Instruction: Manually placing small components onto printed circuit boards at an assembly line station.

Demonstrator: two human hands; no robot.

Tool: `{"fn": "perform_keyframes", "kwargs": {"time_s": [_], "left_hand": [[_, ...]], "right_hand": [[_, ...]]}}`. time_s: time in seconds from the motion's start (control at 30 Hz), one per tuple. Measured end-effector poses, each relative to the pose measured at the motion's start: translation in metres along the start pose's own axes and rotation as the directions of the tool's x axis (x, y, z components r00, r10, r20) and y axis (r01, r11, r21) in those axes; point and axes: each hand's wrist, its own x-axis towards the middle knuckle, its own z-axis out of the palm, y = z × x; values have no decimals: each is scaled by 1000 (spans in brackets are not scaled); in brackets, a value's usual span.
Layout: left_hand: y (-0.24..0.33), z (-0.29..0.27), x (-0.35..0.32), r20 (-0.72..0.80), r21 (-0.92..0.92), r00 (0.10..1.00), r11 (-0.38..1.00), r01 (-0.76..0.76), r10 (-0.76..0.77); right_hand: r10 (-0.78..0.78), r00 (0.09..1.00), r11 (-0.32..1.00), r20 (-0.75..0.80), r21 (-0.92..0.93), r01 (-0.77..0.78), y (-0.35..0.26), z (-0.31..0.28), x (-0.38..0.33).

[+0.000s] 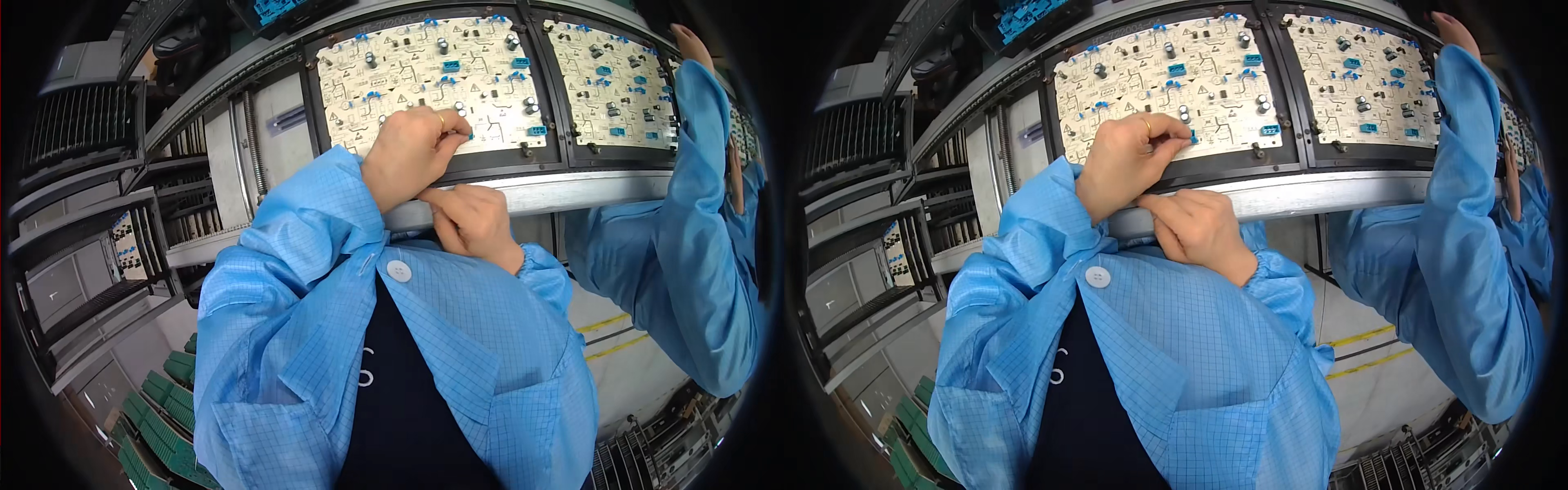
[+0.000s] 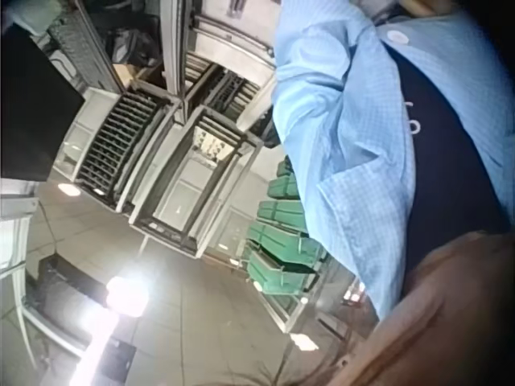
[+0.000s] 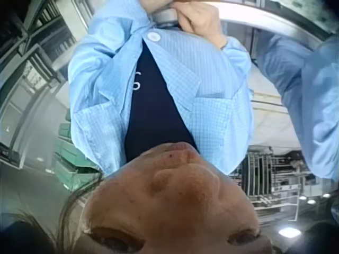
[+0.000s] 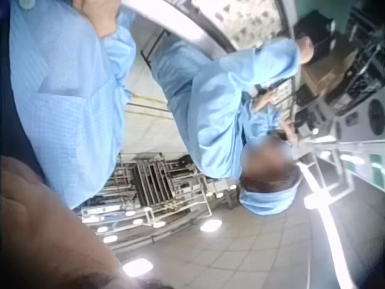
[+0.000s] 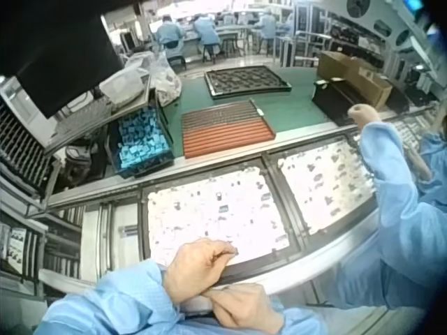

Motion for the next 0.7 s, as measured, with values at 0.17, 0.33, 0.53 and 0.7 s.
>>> {"fn": "perform_keyframes", "kwargs": {"time_s": [0.17, 0.33, 0.53, 0.7], "left_hand": [[1, 10, -3, -3, 42, 996, 995, 89, -89], [3, 8, 1, -20, 31, 984, 983, 180, -179], [10, 10, 0, -38, 156, 998, 987, -49, 55], [7, 1, -14, -89, 219, 995, 976, -19, 39]], "right_hand": [[-59, 998, 987, -16, 145, 61, 8, 3, -5], [-117, 993, 978, -4, 175, 116, 15, 1, -1], [-208, 977, 956, 39, 221, 195, 28, -2, -2], [-284, 948, 945, 145, 213, 250, 34, 25, -10]]}}
